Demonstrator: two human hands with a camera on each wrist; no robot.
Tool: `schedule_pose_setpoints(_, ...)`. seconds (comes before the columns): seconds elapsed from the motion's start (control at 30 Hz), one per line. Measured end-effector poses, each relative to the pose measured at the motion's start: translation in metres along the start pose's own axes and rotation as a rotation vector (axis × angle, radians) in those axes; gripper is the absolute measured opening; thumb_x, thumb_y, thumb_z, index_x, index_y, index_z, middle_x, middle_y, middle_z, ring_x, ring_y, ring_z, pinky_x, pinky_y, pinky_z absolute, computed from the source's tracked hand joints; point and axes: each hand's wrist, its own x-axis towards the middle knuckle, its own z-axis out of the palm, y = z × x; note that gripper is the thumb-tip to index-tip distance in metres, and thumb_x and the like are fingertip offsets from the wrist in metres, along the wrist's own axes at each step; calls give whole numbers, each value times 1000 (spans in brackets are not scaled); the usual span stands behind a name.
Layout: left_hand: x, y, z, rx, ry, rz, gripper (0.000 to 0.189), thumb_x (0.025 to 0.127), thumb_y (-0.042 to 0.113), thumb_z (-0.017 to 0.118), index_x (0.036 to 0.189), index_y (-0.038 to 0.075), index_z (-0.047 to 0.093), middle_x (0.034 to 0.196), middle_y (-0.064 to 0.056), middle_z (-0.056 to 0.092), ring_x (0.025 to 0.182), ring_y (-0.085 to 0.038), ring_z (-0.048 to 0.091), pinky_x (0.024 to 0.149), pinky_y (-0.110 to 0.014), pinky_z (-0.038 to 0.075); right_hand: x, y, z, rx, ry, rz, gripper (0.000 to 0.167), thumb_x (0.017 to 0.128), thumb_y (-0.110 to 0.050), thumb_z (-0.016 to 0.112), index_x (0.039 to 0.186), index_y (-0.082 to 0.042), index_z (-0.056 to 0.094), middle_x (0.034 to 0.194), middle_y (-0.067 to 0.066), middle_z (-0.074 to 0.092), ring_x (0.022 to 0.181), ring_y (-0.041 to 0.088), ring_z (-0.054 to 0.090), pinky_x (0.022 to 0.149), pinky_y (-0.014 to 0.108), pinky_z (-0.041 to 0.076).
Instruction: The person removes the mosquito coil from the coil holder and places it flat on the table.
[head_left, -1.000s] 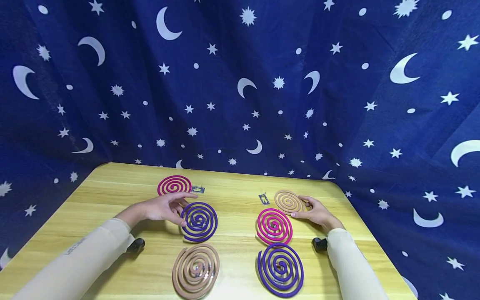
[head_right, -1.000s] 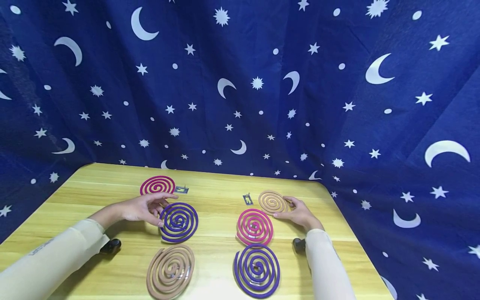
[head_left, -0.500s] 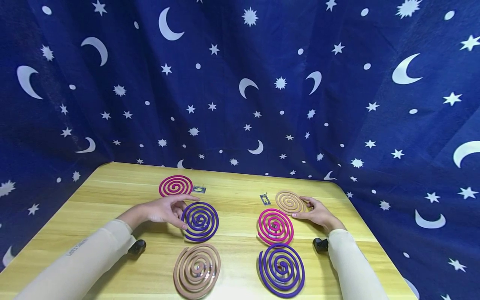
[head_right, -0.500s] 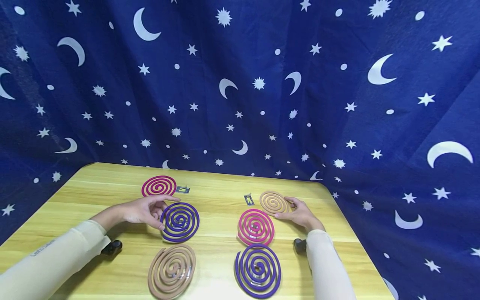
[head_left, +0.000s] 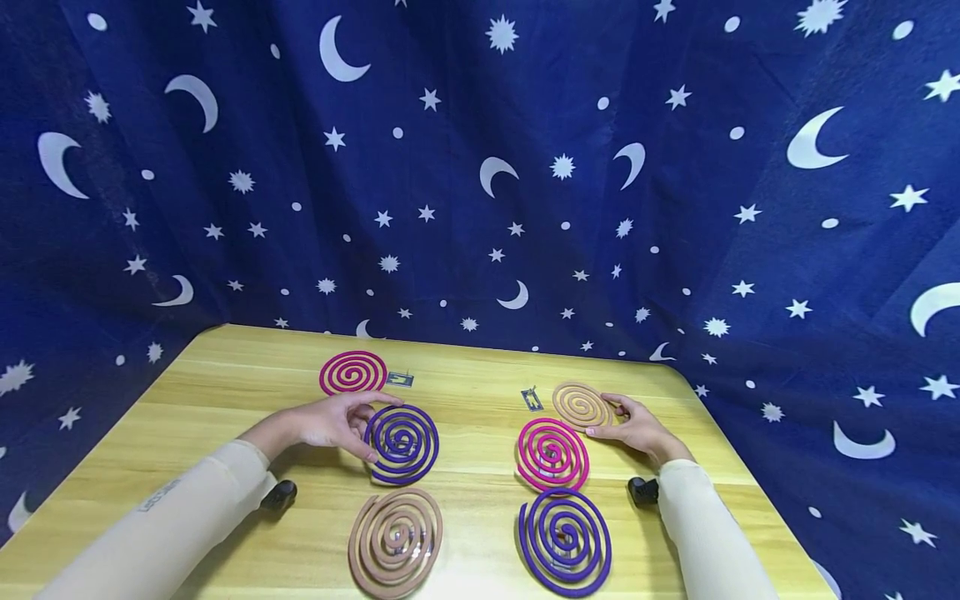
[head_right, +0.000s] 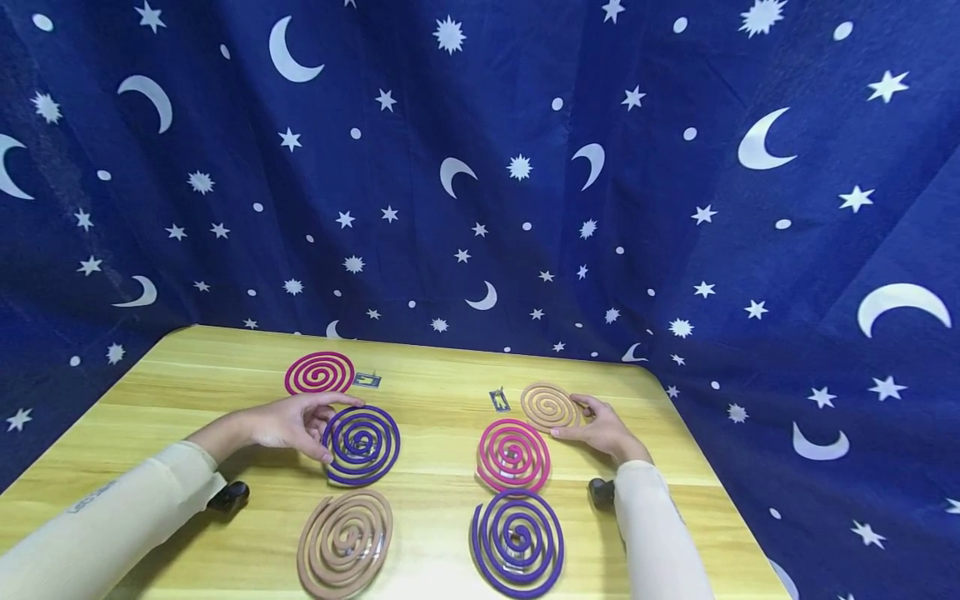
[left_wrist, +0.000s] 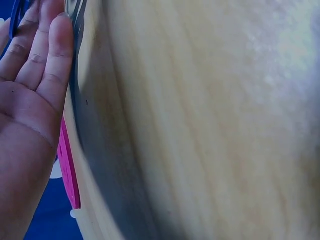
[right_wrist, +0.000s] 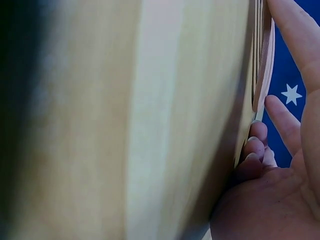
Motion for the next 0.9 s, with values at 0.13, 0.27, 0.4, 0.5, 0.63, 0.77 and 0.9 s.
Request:
schedule_pose_setpoints(0.13, 0, 0, 0, -5, -3, -15, 89, 73, 2, 88, 149, -1, 42, 106, -18, 67, 82, -23, 62, 72, -29, 54, 0, 0, 0, -1, -2, 0, 92, 79, -25, 89, 151, 3, 38, 127, 26, 44, 114, 38, 43, 93, 44, 39)
schedule_pose_setpoints(0.27, -1, 0, 0, -32, -11, -25, 91, 72, 0, 88, 149, -2, 40, 108, -19, 68, 81, -24, 63, 73, -30, 55, -1, -1, 1, 2, -2, 13, 92, 79, -27, 89, 151, 1, 39, 128, 25, 43, 115, 36, 42, 95, 45, 38)
schedule_pose_setpoints(0.4, -1, -1, -1, -62, -19, -26, 92, 72, -1, 88, 150, -4, 38, 111, -21, 67, 87, -29, 65, 78, -34, 57, -1, -3, 0, 2, -6, 21, 92, 79, -29, 89, 151, 0, 39, 130, 25, 42, 117, 37, 41, 99, 46, 37)
schedule_pose_setpoints(0.5, -2, -1, -1, -89, -23, -26, 93, 72, -3, 87, 150, -5, 36, 112, -22, 67, 89, -31, 66, 79, -36, 57, -2, -4, 0, 4, -8, 26, 93, 79, -30, 89, 151, 0, 39, 132, 26, 41, 118, 38, 41, 100, 47, 36)
schedule_pose_setpoints(0.63, -3, 0, 0, -124, -29, -29, 95, 73, -6, 85, 152, -6, 32, 110, -24, 67, 86, -29, 67, 77, -37, 58, -2, -4, 0, 15, -9, 22, 92, 79, -29, 88, 151, 0, 39, 132, 27, 41, 119, 39, 41, 101, 48, 36)
schedule_pose_setpoints(0.77, -4, 1, 0, -133, -29, -29, 98, 73, -7, 84, 153, -8, 28, 110, -25, 67, 88, -31, 68, 77, -37, 58, -2, -3, 1, 35, -10, 11, 91, 79, -25, 88, 150, 2, 38, 132, 28, 42, 119, 39, 42, 101, 48, 36)
schedule_pose_setpoints(0.9, -4, 2, 0, -145, -30, -41, 97, 73, -8, 84, 153, -9, 28, 109, -25, 68, 89, -35, 69, 77, -39, 59, -1, -2, 2, 47, -11, 10, 90, 80, -22, 88, 150, 3, 37, 132, 28, 41, 119, 39, 42, 102, 51, 35)
